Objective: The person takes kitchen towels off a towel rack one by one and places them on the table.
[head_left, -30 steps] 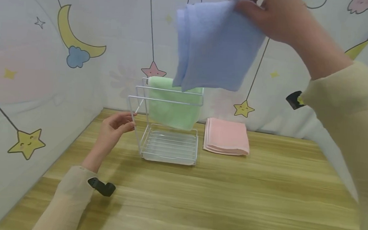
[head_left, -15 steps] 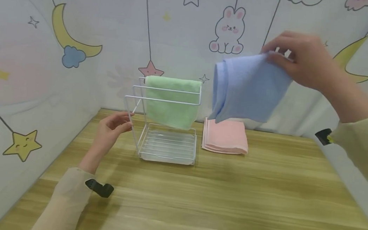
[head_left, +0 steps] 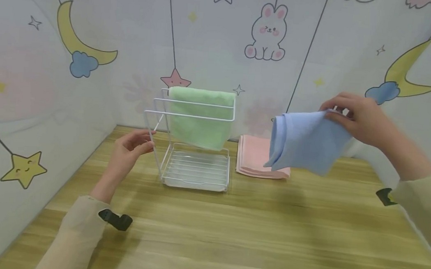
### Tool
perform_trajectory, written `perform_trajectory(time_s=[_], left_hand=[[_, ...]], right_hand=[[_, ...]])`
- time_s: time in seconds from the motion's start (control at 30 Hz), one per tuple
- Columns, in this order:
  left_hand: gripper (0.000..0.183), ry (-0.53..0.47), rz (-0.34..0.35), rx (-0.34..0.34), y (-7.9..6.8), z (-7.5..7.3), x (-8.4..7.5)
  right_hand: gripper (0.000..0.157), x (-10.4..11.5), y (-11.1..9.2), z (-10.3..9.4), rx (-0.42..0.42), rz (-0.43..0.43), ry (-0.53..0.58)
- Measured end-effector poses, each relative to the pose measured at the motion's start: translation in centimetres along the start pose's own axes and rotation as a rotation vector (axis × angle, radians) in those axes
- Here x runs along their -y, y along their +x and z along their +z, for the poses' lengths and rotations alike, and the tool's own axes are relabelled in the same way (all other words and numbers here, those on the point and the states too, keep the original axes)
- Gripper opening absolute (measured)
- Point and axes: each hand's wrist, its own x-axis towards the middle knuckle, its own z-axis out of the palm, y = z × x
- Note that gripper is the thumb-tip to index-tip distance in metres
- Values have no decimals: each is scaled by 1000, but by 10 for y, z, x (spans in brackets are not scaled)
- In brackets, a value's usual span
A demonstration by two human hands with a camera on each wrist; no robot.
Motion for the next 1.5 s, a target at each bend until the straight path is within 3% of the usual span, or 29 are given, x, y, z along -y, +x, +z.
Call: perform_trajectory(time_s=[0.4, 0.83, 1.07, 1.23, 1.5], left_hand=[[26, 16, -4, -2, 0, 0, -2], [24, 8, -6, -1, 3, 2, -2], [24, 6, -2, 8, 4, 0, -2], [23, -11, 7, -7, 2, -2, -1], [24, -1, 1, -5, 0, -1, -2]], right_hand=[[26, -27, -49, 25, 122, 98, 40], [22, -52, -90, 19, 227, 197, 172], [17, -70, -98, 15, 316, 262, 166], [14, -87, -95, 27, 430, 291, 87], [22, -104, -78, 48, 530, 395, 84]])
